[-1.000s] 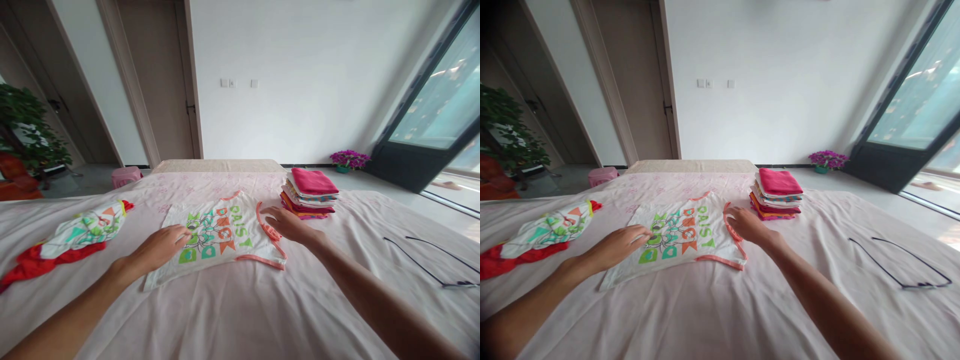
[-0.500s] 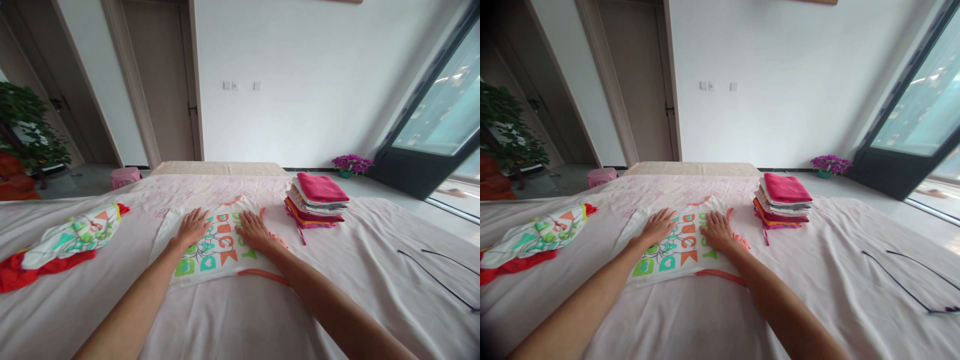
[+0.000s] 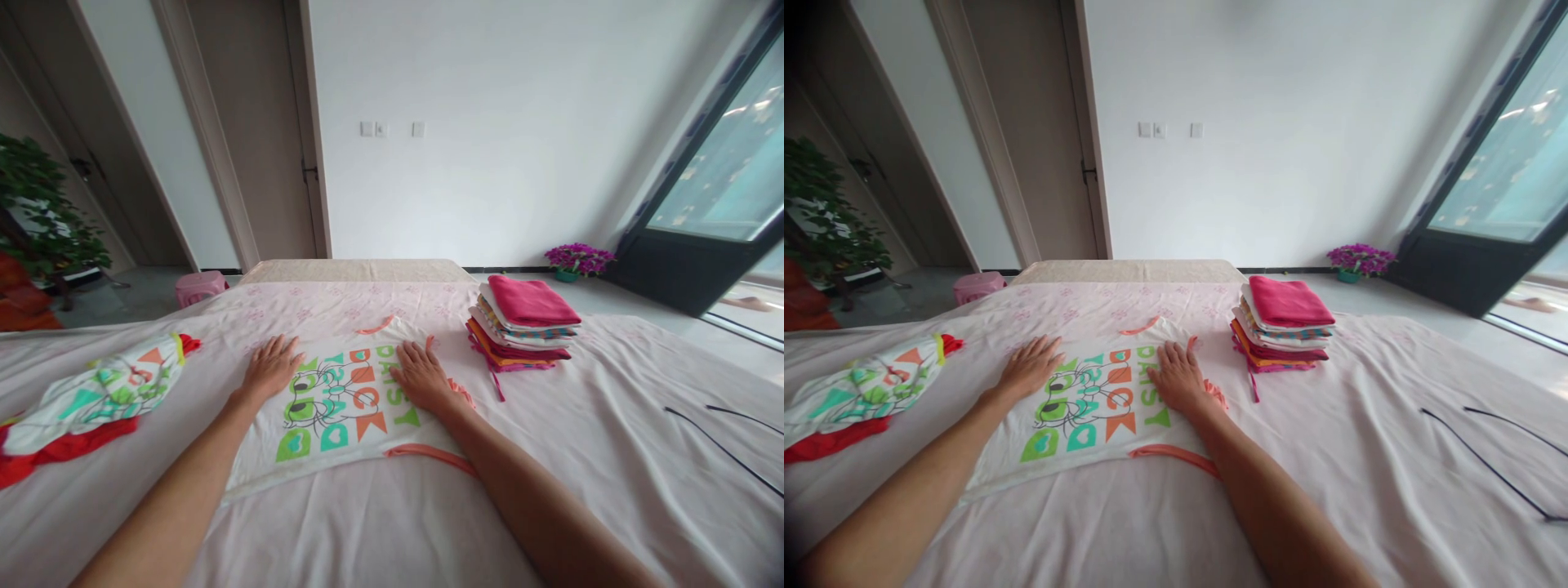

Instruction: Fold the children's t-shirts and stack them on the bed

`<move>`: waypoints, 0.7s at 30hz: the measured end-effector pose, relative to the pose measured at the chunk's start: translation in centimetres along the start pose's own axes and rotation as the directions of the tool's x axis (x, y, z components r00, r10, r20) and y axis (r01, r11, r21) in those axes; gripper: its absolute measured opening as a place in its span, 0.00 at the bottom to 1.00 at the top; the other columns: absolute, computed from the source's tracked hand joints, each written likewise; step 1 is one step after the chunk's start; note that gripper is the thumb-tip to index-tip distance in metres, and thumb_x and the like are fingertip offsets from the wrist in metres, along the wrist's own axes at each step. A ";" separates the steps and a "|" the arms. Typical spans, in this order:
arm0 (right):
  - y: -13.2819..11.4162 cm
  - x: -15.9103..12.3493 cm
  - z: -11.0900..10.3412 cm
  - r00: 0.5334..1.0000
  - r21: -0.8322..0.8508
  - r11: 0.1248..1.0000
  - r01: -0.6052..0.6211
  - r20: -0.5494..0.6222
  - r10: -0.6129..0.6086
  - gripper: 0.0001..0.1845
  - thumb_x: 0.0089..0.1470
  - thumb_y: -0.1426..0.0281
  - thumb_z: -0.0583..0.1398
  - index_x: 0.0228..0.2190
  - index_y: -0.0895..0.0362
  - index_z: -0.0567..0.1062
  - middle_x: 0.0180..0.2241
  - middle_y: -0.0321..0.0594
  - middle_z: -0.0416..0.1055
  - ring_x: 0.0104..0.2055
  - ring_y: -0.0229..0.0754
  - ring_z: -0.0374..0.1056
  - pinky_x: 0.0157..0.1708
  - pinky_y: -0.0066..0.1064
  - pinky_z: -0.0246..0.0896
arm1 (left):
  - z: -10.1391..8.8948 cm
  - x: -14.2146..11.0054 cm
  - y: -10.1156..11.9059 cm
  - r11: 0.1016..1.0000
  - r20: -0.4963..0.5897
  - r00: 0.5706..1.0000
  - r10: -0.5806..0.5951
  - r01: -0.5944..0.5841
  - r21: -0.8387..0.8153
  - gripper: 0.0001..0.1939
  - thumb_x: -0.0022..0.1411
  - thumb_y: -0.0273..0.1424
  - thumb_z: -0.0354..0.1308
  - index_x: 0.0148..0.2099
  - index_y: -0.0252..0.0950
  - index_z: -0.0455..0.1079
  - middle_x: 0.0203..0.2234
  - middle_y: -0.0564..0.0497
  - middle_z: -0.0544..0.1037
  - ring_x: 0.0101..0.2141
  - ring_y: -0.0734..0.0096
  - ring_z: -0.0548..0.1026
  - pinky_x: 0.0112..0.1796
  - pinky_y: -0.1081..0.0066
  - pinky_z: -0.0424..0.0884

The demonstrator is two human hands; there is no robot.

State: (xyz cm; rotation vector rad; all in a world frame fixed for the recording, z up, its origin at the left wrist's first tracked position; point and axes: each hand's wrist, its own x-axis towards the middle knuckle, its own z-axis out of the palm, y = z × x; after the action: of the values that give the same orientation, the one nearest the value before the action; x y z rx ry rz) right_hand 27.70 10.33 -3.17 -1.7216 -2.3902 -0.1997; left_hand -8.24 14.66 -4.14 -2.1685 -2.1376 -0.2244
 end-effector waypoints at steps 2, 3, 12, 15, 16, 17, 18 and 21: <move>0.1 0.1 0.0 1.000 0.011 1.000 0.006 -0.004 -0.006 0.34 0.67 0.55 0.45 0.65 0.62 0.58 0.68 0.52 0.52 0.69 0.55 0.48 0.66 0.50 0.43 | 0.0 -0.3 0.2 1.000 -0.049 0.999 -0.006 0.007 0.015 0.32 0.69 0.47 0.38 0.69 0.41 0.56 0.67 0.42 0.59 0.66 0.50 0.54 0.61 0.48 0.52; 0.1 0.1 0.1 1.000 0.018 1.000 0.007 -0.008 -0.007 0.34 0.67 0.55 0.45 0.65 0.62 0.58 0.68 0.52 0.52 0.69 0.55 0.48 0.66 0.49 0.43 | -0.1 -0.4 0.3 1.000 -0.081 0.997 -0.007 0.009 0.023 0.30 0.69 0.46 0.39 0.68 0.41 0.59 0.66 0.42 0.61 0.66 0.50 0.56 0.61 0.48 0.53; 0.3 0.2 0.5 1.000 0.066 0.998 -0.017 -0.024 0.018 0.33 0.67 0.54 0.47 0.65 0.61 0.58 0.68 0.50 0.53 0.69 0.53 0.47 0.66 0.49 0.40 | -1.3 -1.8 0.8 0.983 -0.122 0.977 0.174 -0.180 -0.046 0.26 0.70 0.39 0.40 0.63 0.36 0.66 0.61 0.45 0.69 0.60 0.64 0.66 0.62 0.64 0.57; 0.3 0.1 0.3 0.999 0.073 0.997 -0.018 -0.025 0.020 0.33 0.66 0.55 0.47 0.65 0.61 0.59 0.67 0.50 0.53 0.68 0.53 0.48 0.66 0.48 0.40 | -1.1 -2.6 0.4 0.981 -0.058 0.980 0.189 -0.191 -0.037 0.27 0.70 0.40 0.41 0.65 0.35 0.62 0.64 0.45 0.64 0.64 0.64 0.61 0.63 0.65 0.55; 0.2 0.1 0.2 0.999 0.075 0.997 -0.018 -0.025 0.020 0.33 0.66 0.55 0.47 0.64 0.61 0.59 0.67 0.50 0.53 0.68 0.53 0.48 0.66 0.48 0.40 | -1.0 -2.9 0.3 0.983 -0.047 0.983 0.177 -0.179 -0.032 0.28 0.70 0.41 0.41 0.66 0.35 0.61 0.66 0.44 0.62 0.65 0.62 0.58 0.63 0.62 0.54; 0.2 0.1 0.1 0.999 0.076 0.997 -0.019 -0.024 0.020 0.33 0.66 0.55 0.47 0.64 0.61 0.59 0.67 0.51 0.53 0.68 0.53 0.48 0.66 0.47 0.40 | -1.0 -3.4 0.3 0.987 -0.034 0.987 0.158 -0.159 -0.027 0.29 0.70 0.42 0.41 0.67 0.35 0.59 0.67 0.43 0.60 0.66 0.60 0.57 0.64 0.60 0.53; 0.2 0.0 0.0 1.000 0.077 0.997 -0.020 -0.023 0.021 0.33 0.66 0.55 0.47 0.64 0.61 0.59 0.67 0.51 0.53 0.68 0.52 0.48 0.66 0.47 0.41 | -1.1 -3.9 0.2 0.991 -0.018 0.991 0.134 -0.134 -0.022 0.30 0.70 0.43 0.41 0.68 0.35 0.58 0.67 0.42 0.59 0.67 0.58 0.56 0.64 0.57 0.53; 0.2 0.0 0.0 1.000 0.078 0.997 -0.019 -0.023 0.021 0.32 0.66 0.55 0.48 0.64 0.60 0.59 0.67 0.51 0.53 0.68 0.52 0.48 0.66 0.48 0.41 | -1.4 -5.5 0.3 0.998 0.033 0.998 0.058 -0.058 0.002 0.31 0.70 0.45 0.38 0.70 0.37 0.54 0.69 0.41 0.55 0.67 0.54 0.53 0.63 0.52 0.52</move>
State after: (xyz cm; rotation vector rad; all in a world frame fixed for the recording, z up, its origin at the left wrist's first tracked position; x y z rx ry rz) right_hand 27.87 10.34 -3.15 -1.6983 -2.3311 -0.1223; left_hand -8.10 9.02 -3.69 -2.2442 -2.0867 -0.1832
